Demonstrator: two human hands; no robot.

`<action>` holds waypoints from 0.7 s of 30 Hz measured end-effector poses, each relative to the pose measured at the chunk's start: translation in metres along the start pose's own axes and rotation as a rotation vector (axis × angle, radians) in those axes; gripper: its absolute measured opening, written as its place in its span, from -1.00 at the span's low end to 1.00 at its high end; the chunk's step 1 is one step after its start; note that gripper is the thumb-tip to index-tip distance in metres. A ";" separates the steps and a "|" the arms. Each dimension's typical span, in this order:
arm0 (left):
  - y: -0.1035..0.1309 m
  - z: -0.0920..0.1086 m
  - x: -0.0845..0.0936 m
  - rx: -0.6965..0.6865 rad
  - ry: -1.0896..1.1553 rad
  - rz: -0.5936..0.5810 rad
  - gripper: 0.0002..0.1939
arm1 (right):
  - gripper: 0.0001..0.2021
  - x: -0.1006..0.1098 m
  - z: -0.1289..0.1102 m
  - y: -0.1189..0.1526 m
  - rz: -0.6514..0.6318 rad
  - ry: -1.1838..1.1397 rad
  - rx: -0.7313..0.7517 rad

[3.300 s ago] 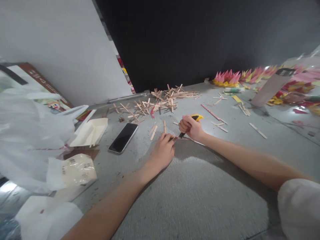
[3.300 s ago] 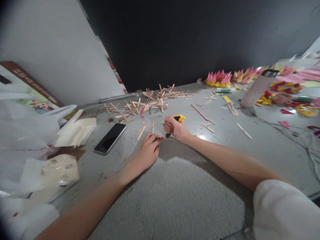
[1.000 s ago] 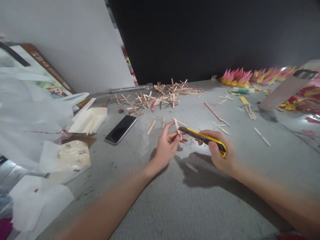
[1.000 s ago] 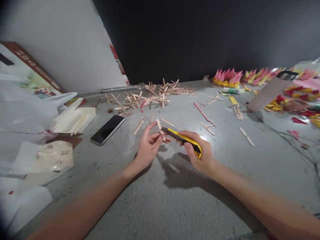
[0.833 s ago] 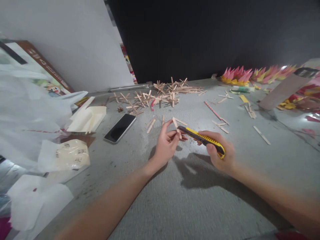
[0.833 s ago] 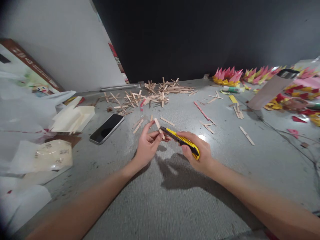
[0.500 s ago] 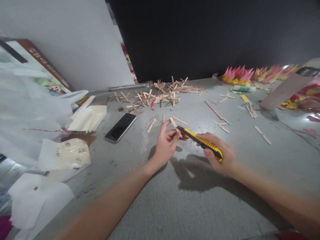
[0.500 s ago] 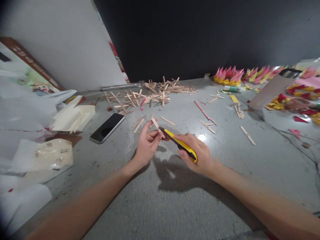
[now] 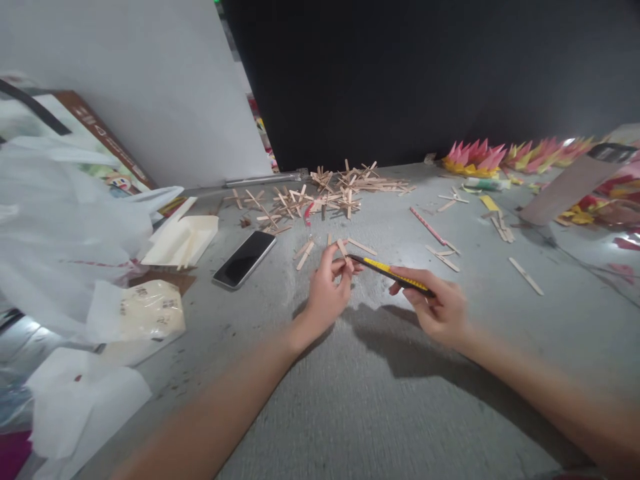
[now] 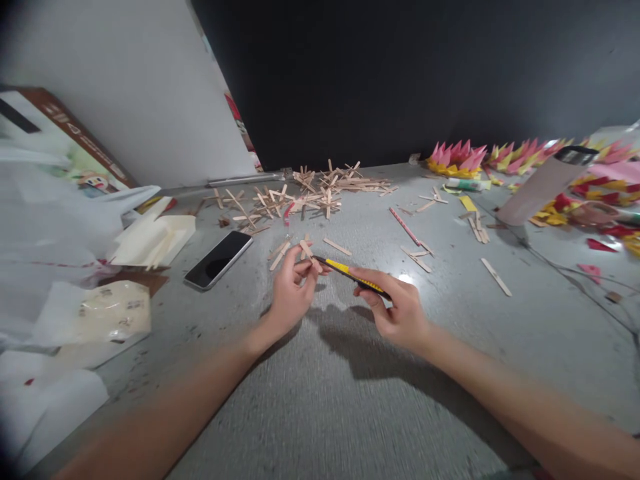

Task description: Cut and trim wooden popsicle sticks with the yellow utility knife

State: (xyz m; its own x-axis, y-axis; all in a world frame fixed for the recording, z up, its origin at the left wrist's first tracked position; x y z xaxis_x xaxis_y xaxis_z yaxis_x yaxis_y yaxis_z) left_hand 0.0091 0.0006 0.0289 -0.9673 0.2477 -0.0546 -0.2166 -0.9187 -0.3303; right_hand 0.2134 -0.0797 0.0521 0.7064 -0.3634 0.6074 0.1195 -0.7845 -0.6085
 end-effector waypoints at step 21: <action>0.008 -0.005 -0.001 0.003 -0.159 -0.090 -0.66 | -0.58 -0.013 -0.002 -0.004 -0.237 0.209 0.121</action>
State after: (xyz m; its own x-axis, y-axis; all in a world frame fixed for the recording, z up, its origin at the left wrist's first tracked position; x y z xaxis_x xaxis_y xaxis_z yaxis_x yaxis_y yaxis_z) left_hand 0.0090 -0.0052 0.0218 -0.9527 0.2769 0.1250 -0.3030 -0.8960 -0.3247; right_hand 0.2022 -0.0726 0.0482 0.4924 -0.2827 0.8232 0.3541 -0.7989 -0.4861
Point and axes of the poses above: each hand's wrist, its own y-axis away from the middle knuckle, its own x-axis out of the back of the hand, z = x × y, the point moved 4 cm from there along -y, towards the middle knuckle, and after that the axes turned 15 degrees about y, right-handed, at the moved point
